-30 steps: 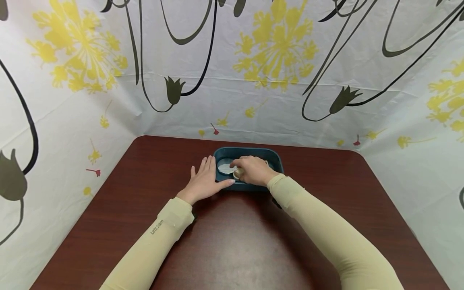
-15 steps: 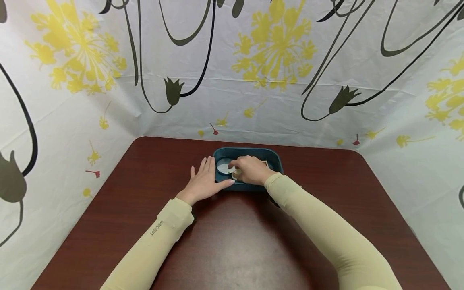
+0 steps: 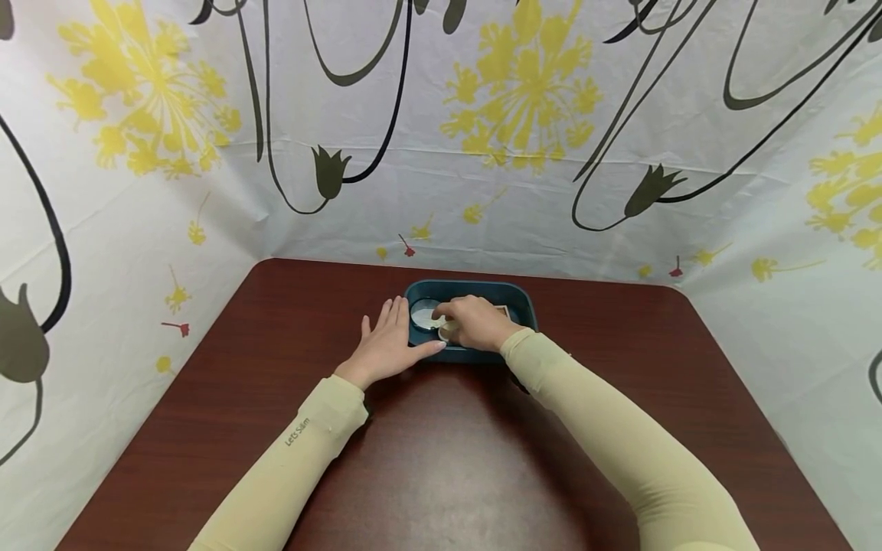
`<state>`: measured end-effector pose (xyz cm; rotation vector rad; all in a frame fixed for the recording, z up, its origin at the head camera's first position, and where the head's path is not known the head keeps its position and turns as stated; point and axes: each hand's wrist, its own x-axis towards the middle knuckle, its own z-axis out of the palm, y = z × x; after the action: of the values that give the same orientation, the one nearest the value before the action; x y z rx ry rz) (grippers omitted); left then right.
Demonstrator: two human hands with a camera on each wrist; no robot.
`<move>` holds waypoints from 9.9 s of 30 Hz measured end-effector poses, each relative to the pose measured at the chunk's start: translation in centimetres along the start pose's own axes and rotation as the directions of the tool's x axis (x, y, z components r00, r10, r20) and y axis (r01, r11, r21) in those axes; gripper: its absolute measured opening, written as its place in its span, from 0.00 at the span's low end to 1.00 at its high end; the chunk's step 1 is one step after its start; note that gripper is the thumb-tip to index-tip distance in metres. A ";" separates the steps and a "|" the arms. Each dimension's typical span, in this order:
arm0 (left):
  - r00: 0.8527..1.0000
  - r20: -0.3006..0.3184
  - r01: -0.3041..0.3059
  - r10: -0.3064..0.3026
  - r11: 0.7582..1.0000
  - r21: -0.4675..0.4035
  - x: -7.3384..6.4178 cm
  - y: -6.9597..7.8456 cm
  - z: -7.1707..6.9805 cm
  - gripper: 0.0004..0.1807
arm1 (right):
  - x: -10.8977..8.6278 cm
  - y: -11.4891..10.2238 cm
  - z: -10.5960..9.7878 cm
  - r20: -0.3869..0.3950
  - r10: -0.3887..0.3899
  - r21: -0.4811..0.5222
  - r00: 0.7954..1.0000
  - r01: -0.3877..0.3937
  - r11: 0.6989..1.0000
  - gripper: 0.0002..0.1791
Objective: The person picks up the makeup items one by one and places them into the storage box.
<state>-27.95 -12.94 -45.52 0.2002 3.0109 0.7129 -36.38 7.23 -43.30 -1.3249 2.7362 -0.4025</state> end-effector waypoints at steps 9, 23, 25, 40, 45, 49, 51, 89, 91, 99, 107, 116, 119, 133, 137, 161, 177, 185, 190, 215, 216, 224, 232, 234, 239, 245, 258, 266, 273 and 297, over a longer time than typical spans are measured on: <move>1.000 0.015 0.005 -0.004 1.000 -0.009 0.0 0.3 0.0 0.66 | -0.3 0.7 0.5 0.002 -0.005 0.015 1.000 0.005 1.000 0.19; 1.000 0.004 0.001 -0.001 1.000 0.001 0.2 0.2 0.0 0.66 | -0.4 0.9 0.6 -0.012 0.036 -0.002 0.999 -0.036 0.999 0.20; 1.000 0.004 0.002 -0.002 1.000 -0.008 0.1 0.2 0.1 0.66 | -0.4 0.9 0.7 -0.013 0.040 -0.001 0.999 -0.040 0.999 0.20; 1.000 0.009 0.016 -0.016 1.000 0.000 0.1 0.0 0.0 0.67 | -1.0 1.4 0.1 -0.069 0.009 0.034 0.998 -0.006 0.999 0.20; 1.000 0.008 0.012 -0.012 1.000 -0.007 0.1 0.0 -0.1 0.67 | -1.7 1.3 -0.3 -0.092 0.045 0.065 0.995 -0.039 0.997 0.20; 1.000 0.007 0.013 -0.013 1.000 0.007 0.0 0.0 -0.1 0.67 | -2.3 1.2 -0.6 -0.113 0.057 0.071 0.992 -0.049 0.996 0.19; 1.000 0.009 0.014 -0.014 1.000 0.013 0.0 0.0 -0.1 0.67 | -2.5 1.2 -0.7 -0.132 0.053 0.068 0.990 -0.045 0.997 0.19; 1.000 0.005 0.026 -0.026 1.000 0.017 -0.1 0.4 0.0 0.67 | -11.2 2.3 -1.2 -0.455 0.118 0.112 0.882 -0.075 0.991 0.20; 1.000 0.001 0.026 -0.026 0.999 0.025 -0.1 0.3 0.0 0.67 | -11.6 2.6 -1.3 -0.467 0.138 0.115 0.874 -0.095 0.989 0.19; 1.000 -0.004 0.028 -0.028 0.999 0.030 0.0 0.2 0.1 0.67 | -13.1 4.0 -1.9 -0.481 0.237 0.170 0.844 -0.175 0.970 0.17; 1.000 -0.005 0.023 -0.023 0.999 0.029 0.0 0.2 0.1 0.67 | -14.5 5.4 -1.9 -0.485 0.324 0.149 0.812 -0.288 0.946 0.17; 1.000 0.011 0.028 -0.028 0.999 0.018 0.0 0.3 0.0 0.67 | -15.8 6.1 -1.7 -0.377 0.417 0.104 0.827 -0.409 0.906 0.20; 1.000 0.011 0.027 -0.028 0.999 0.019 0.0 0.3 0.0 0.67 | -16.0 6.3 -1.6 -0.330 0.443 0.087 0.834 -0.440 0.894 0.21; 1.000 0.005 0.020 -0.021 1.000 0.022 0.0 0.2 0.1 0.67 | -15.8 6.2 -0.1 -0.204 0.525 0.079 0.826 -0.521 0.850 0.32; 1.000 0.007 0.023 -0.023 1.000 0.011 -0.1 0.2 0.0 0.66 | -15.7 6.1 0.4 -0.202 0.548 0.092 0.812 -0.541 0.836 0.35; 1.000 -0.006 0.011 -0.011 1.000 0.010 -0.3 0.4 -0.1 0.66 | -15.6 5.9 1.3 -0.233 0.537 0.061 0.811 -0.538 0.840 0.24; 1.000 -0.009 0.015 -0.015 1.000 0.023 -0.2 0.3 0.0 0.66 | -16.4 6.0 0.9 -0.287 0.533 0.112 0.796 -0.525 0.844 0.18; 1.000 -0.003 0.015 -0.015 1.000 0.012 -0.1 0.2 0.1 0.66 | -16.6 6.1 0.4 -0.297 0.557 0.172 0.776 -0.530 0.830 0.18; 1.000 -0.003 0.014 -0.014 1.000 0.017 -0.2 0.3 0.0 0.66 | -17.0 5.8 -0.5 -0.317 0.556 0.207 0.768 -0.517 0.831 0.20; 1.000 -0.002 0.018 -0.018 1.000 0.018 -0.2 0.2 0.0 0.65 | -14.4 1.7 -4.0 -0.518 0.520 0.294 0.679 -0.429 0.854 0.24; 1.000 -0.002 0.017 -0.017 1.000 0.015 -0.2 0.3 0.0 0.65 | -14.2 1.5 -3.9 -0.518 0.519 0.297 0.680 -0.426 0.854 0.24; 1.000 -0.001 0.014 -0.014 1.000 -0.001 -0.2 0.2 0.0 0.65 | -12.1 0.4 -3.7 -0.518 0.478 0.275 0.710 -0.391 0.878 0.20; 1.000 -0.007 0.007 -0.007 1.000 0.001 -0.2 0.1 -0.1 0.66 | -9.6 -0.7 -3.4 -0.467 0.401 0.212 0.788 -0.341 0.916 0.16; 1.000 -0.004 0.007 -0.007 1.000 0.000 -0.1 0.1 0.0 0.66 | -8.9 -0.9 -3.2 -0.450 0.381 0.195 0.808 -0.327 0.924 0.16; 1.000 -0.002 0.009 -0.009 1.000 0.008 -0.1 0.0 0.0 0.67 | -7.2 -1.4 -2.7 -0.389 0.316 0.166 0.865 -0.271 0.948 0.15; 1.000 -0.004 0.004 -0.004 1.000 0.018 0.0 0.1 0.1 0.67 | -5.4 -1.7 -2.3 -0.283 0.218 0.111 0.934 -0.193 0.975 0.14; 1.000 0.007 0.000 0.000 1.000 0.018 0.1 -0.3 0.1 0.69 | -2.1 -2.2 -1.6 -0.137 0.174 0.024 0.975 -0.172 0.985 0.16; 1.000 0.013 0.000 0.000 1.000 -0.008 0.1 -0.5 0.0 0.68 | -0.1 -3.1 -1.4 -0.064 0.130 -0.003 0.989 -0.131 0.991 0.16; 1.000 0.012 -0.009 0.009 1.000 -0.018 0.1 -0.4 -0.2 0.67 | 1.2 -3.4 -0.9 -0.011 0.100 -0.043 0.995 -0.100 0.994 0.16; 1.000 0.006 -0.021 0.021 0.999 -0.025 0.2 -0.5 -0.1 0.67 | 4.1 -3.7 0.5 0.060 0.054 -0.101 0.997 -0.047 0.994 0.09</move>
<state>-28.27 -13.41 -45.64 0.2323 2.9970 0.7496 -36.01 1.75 -42.57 -1.2640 2.7648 -0.2193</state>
